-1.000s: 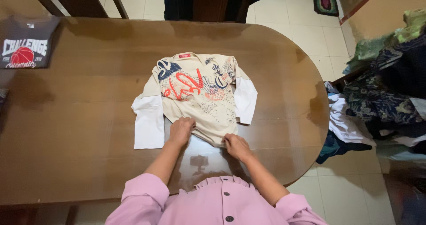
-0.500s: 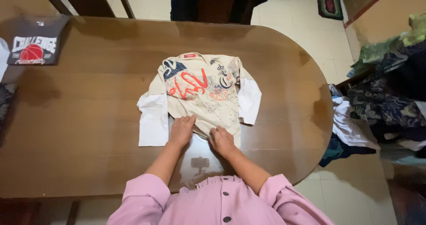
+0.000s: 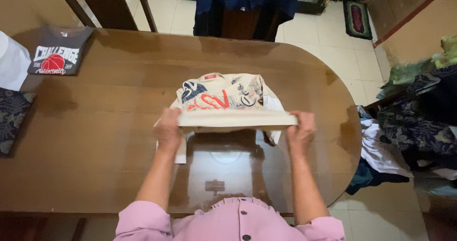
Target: The person folds three garments on a wooden table. First, a patterned blue shirt is smoothed and folded into a compact rectangle. Next, a gray t-shirt is folded similarly. Finally, a cream-colored long-sleeve shirt is folded and placed on the table.
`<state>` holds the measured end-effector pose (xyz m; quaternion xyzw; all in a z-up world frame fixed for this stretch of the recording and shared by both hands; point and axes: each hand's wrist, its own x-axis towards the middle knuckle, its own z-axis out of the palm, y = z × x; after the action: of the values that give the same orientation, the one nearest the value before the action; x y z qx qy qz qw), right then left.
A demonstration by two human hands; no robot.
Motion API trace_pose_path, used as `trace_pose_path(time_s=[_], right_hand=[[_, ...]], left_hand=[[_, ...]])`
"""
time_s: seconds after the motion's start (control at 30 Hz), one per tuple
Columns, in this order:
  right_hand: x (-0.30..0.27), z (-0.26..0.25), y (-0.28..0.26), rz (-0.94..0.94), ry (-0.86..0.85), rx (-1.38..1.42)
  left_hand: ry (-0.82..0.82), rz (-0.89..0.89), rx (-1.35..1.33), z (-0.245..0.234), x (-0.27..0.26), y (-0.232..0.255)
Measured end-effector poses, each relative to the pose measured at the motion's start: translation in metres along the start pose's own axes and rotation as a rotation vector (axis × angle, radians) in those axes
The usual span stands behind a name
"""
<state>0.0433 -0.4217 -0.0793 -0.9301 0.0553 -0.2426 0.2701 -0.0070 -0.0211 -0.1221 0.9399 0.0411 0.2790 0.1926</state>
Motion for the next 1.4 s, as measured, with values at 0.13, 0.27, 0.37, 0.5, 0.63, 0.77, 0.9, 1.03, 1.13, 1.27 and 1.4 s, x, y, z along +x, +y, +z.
trace_pose_path(time_s=[0.13, 0.27, 0.37, 0.5, 0.63, 0.77, 0.9, 1.03, 1.13, 1.27, 1.4], right_hand=[[0.023, -0.034, -0.012, -0.112, 0.136, 0.163], [0.025, -0.037, -0.023, 0.396, -0.246, 0.310], [0.038, -0.049, -0.026, 0.368, -0.244, 0.931], [0.047, -0.107, -0.025, 0.238, -0.230, 1.152], [0.043, -0.145, -0.039, -0.006, 0.011, 1.513], [0.064, -0.107, -0.073, 0.123, -0.145, 1.034], [0.090, -0.073, -0.108, -0.210, -0.019, 0.731], [0.099, -0.120, -0.126, -0.275, 0.338, 0.603], [0.076, -0.136, -0.145, -0.531, 0.255, 0.263], [0.027, -0.102, -0.168, -0.477, -0.310, -0.065], [-0.040, -0.060, -0.185, -0.582, -1.324, 0.627]], left_hand=[[0.165, -0.516, -0.280, 0.003, 0.005, -0.026], [-0.079, -1.043, -0.853, 0.005, 0.007, -0.020], [0.082, -1.036, -1.268, -0.018, 0.013, -0.001], [0.154, -0.605, -1.656, -0.095, 0.010, 0.025], [0.255, -0.277, -1.758, -0.156, -0.006, 0.032], [0.203, -0.417, -1.281, -0.110, 0.046, 0.015], [0.336, -0.651, -0.812, -0.084, 0.073, -0.011], [0.680, -0.543, -1.160, -0.111, 0.091, -0.030], [0.765, -0.620, -1.436, -0.118, 0.093, -0.049], [0.689, -0.778, -1.701, -0.102, 0.065, -0.081], [0.639, -0.520, -1.681, -0.118, 0.066, -0.132]])
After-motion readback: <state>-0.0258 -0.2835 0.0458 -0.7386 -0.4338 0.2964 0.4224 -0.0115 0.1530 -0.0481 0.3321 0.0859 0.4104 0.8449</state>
